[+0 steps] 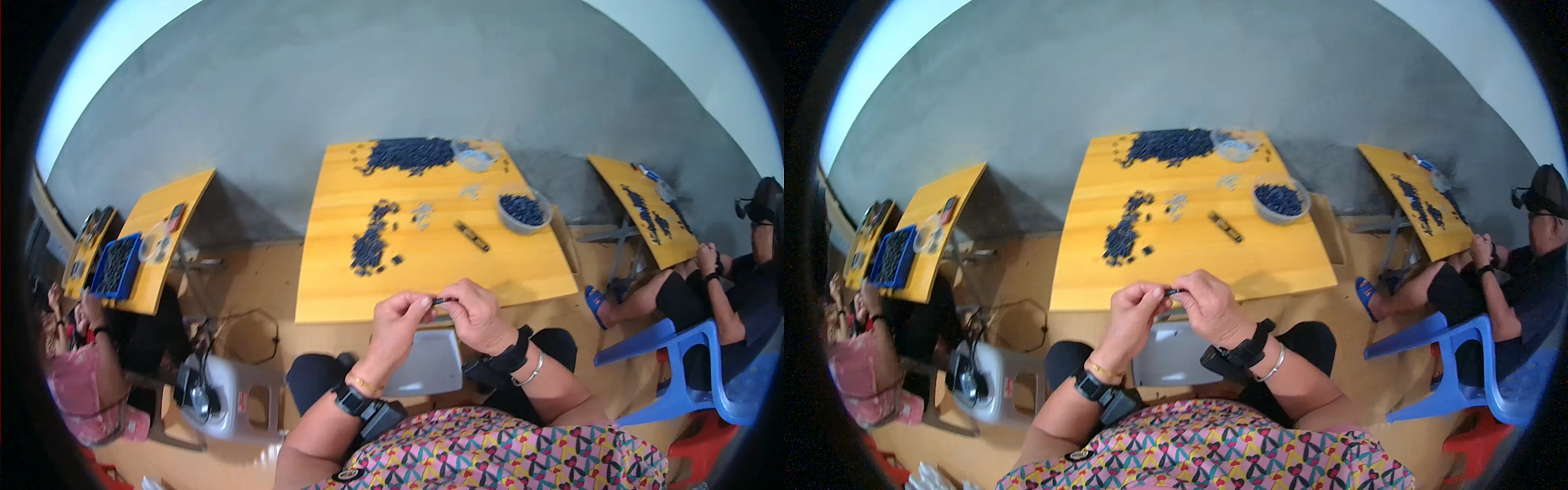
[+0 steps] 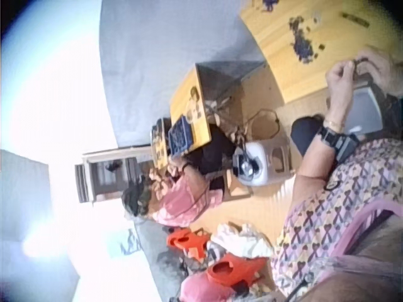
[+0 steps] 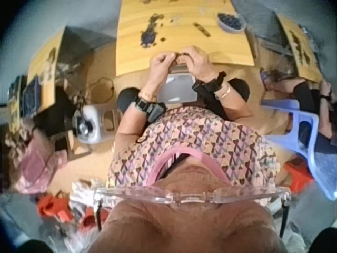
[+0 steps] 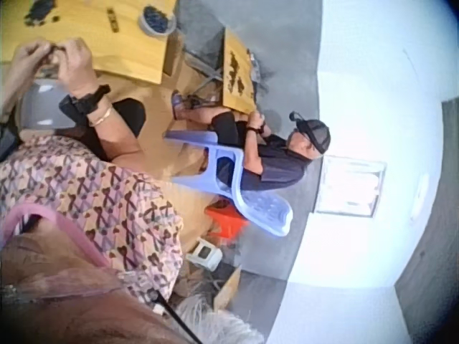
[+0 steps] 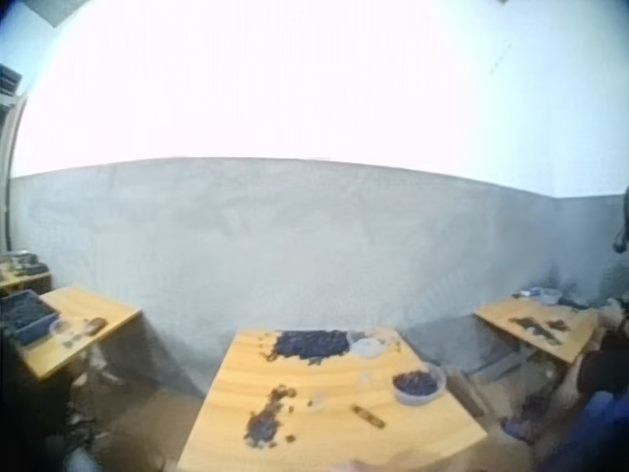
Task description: Manually assembling small blue plastic components by inserting grey pins into them.
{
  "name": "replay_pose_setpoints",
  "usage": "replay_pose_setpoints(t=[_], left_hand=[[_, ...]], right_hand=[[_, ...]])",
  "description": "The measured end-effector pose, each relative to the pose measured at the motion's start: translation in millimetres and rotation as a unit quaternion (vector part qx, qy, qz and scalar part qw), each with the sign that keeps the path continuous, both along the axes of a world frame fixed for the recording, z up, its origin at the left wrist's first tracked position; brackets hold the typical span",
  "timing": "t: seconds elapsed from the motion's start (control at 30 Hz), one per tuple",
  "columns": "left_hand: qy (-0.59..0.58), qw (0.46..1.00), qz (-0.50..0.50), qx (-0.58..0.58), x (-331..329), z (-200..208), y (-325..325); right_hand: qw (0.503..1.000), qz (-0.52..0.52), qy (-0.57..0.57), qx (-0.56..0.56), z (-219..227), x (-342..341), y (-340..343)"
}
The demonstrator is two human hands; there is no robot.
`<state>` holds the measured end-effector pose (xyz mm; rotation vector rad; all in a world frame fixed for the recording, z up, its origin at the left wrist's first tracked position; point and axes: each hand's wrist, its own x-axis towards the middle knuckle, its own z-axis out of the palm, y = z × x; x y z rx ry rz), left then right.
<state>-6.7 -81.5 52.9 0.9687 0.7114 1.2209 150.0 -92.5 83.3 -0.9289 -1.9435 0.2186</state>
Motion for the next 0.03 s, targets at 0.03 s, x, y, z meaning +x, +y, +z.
replay_pose_setpoints(t=[0.03], left_hand=[[0.027, 1.000, 0.001, -0.010, 0.2, -6.1, 5.1]], right_hand=[[1.000, -0.014, -0.011, -0.025, -4.1, 7.4, 7.6]])
